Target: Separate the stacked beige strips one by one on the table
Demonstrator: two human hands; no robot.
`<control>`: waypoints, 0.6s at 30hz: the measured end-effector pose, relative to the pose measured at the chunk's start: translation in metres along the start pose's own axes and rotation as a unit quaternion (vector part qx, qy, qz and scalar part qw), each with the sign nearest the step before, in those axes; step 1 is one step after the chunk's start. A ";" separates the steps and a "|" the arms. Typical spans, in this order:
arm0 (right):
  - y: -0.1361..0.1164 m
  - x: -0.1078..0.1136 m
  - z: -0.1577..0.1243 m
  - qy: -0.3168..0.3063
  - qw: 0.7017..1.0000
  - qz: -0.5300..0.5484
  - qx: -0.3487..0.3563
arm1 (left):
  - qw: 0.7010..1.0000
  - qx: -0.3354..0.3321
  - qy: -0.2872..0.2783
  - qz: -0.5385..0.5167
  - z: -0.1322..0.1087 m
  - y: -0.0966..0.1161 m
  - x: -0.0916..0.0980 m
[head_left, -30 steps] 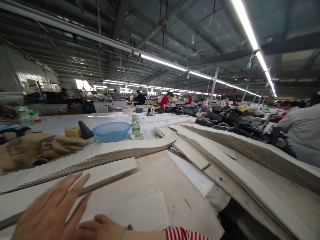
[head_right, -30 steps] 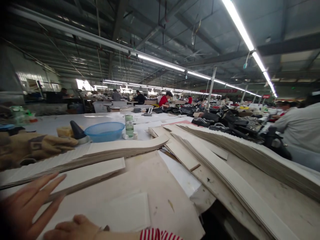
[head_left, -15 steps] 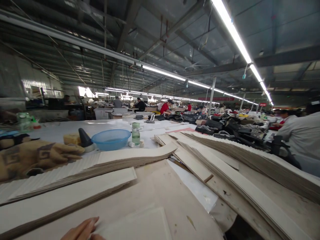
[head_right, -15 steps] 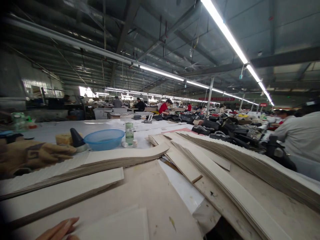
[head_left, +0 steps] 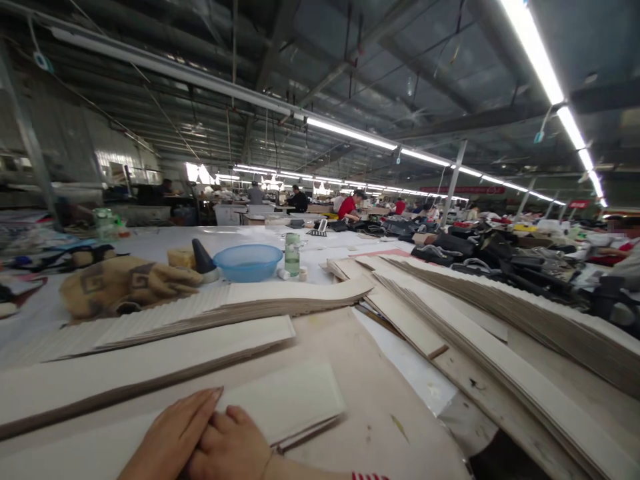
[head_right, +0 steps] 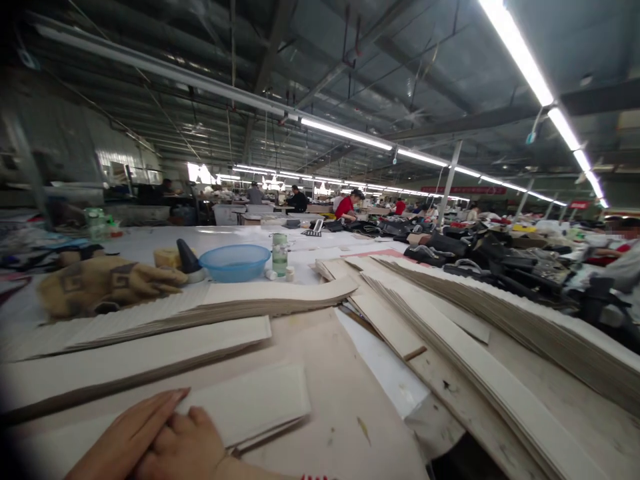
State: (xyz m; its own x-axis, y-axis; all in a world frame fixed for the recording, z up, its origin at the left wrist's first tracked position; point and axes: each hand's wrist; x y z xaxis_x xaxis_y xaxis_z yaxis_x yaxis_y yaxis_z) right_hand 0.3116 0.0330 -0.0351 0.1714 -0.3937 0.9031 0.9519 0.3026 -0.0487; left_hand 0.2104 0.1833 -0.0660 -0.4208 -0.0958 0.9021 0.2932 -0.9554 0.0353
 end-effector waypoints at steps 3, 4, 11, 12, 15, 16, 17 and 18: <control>-0.003 0.019 -0.006 -0.005 0.998 0.042 -0.051 | 0.997 0.056 -0.048 -0.023 0.005 0.015 0.016; -0.003 0.023 -0.007 -0.009 0.996 0.059 -0.061 | 0.995 0.080 -0.059 -0.027 0.006 0.018 0.019; 0.012 0.040 -0.006 -0.020 0.978 0.116 -0.172 | 0.988 0.133 -0.082 -0.002 0.013 0.028 0.032; 0.015 0.041 -0.006 -0.025 0.974 0.113 -0.194 | 0.986 0.145 -0.085 0.005 0.014 0.032 0.035; 0.025 0.044 -0.004 -0.040 0.969 0.109 -0.216 | 0.981 0.167 -0.101 0.020 0.018 0.045 0.040; 0.027 0.044 -0.004 -0.041 0.970 0.106 -0.217 | 0.980 0.170 -0.104 0.022 0.019 0.047 0.040; 0.029 0.043 -0.003 -0.040 0.970 0.100 -0.219 | 0.979 0.173 -0.104 0.023 0.019 0.048 0.040; 0.030 0.042 -0.002 -0.041 0.970 0.093 -0.221 | 0.979 0.175 -0.100 0.022 0.019 0.049 0.038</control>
State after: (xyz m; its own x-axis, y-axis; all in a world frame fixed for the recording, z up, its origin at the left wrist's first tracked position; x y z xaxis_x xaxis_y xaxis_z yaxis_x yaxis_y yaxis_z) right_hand 0.3482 0.0236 0.0003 0.3467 -0.2931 0.8910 0.9256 -0.0470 -0.3756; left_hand 0.2249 0.1385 -0.0214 -0.2342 -0.0440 0.9712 0.5987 -0.7936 0.1084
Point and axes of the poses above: each hand's wrist, its own z-axis towards the middle knuckle, its own x-axis out of the back of the hand, y = z × x, and after that the axes turned 7 degrees about z, right-handed
